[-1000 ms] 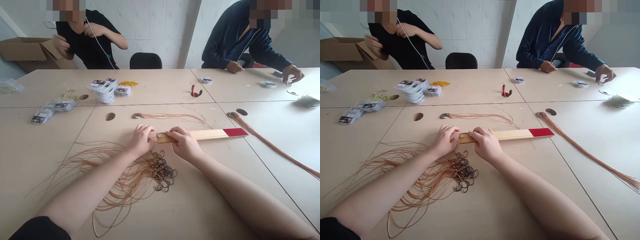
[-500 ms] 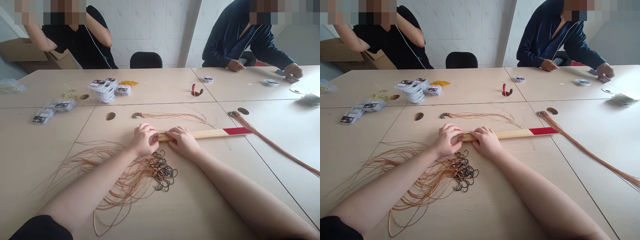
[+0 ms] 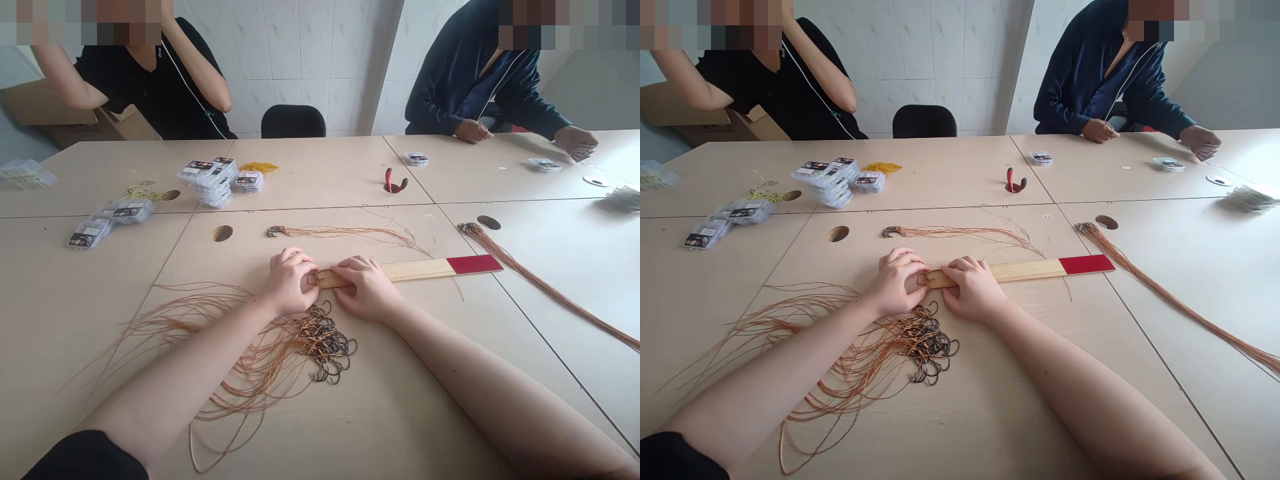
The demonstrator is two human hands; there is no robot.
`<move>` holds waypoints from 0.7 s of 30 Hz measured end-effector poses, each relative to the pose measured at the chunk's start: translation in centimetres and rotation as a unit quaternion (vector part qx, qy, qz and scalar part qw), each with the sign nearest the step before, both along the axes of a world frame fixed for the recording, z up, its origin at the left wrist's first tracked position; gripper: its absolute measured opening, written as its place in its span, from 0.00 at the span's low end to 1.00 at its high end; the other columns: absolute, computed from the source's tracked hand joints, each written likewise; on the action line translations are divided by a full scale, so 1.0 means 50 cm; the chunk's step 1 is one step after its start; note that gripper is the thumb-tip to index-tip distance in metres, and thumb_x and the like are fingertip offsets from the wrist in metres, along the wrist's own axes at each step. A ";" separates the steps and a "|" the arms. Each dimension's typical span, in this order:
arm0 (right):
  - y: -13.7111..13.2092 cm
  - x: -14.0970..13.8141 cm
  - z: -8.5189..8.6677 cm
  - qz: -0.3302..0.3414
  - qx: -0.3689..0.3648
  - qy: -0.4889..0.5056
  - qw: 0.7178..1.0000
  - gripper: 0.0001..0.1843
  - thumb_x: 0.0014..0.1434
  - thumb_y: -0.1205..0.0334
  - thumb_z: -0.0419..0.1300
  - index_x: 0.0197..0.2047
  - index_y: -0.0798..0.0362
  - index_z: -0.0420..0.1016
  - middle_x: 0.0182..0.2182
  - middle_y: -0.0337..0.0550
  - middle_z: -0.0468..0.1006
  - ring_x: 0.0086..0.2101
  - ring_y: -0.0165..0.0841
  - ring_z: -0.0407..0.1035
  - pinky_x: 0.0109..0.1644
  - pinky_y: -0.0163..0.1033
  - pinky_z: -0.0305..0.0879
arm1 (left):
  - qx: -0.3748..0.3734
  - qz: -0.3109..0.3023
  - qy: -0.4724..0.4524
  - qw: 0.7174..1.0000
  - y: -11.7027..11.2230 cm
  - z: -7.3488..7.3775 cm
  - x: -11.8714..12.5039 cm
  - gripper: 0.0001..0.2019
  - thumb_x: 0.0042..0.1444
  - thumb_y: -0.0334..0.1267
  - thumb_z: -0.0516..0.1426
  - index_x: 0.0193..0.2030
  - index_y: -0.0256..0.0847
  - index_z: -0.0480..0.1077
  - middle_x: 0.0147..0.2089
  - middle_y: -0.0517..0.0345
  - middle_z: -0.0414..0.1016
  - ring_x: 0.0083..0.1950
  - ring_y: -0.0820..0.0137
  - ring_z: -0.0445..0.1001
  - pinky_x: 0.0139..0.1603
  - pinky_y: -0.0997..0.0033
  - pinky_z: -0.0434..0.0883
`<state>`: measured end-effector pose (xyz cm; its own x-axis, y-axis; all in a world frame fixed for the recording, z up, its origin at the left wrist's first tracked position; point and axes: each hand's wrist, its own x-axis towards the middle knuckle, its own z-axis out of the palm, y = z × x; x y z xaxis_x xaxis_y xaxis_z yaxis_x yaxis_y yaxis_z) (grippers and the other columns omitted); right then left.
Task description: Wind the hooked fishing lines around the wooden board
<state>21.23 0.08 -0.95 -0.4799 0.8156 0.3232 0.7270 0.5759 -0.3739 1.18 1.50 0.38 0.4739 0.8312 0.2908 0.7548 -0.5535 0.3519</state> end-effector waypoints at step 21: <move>0.004 -0.001 -0.004 0.090 0.020 0.042 0.995 0.13 0.57 0.69 0.51 0.41 0.51 0.73 0.32 0.44 0.75 0.42 0.34 0.63 0.45 0.41 0.60 | 0.008 0.020 0.008 1.000 -0.001 0.012 0.001 0.07 0.41 0.36 0.57 0.30 0.43 0.67 0.44 0.55 0.70 0.56 0.55 0.56 0.53 0.55 0.55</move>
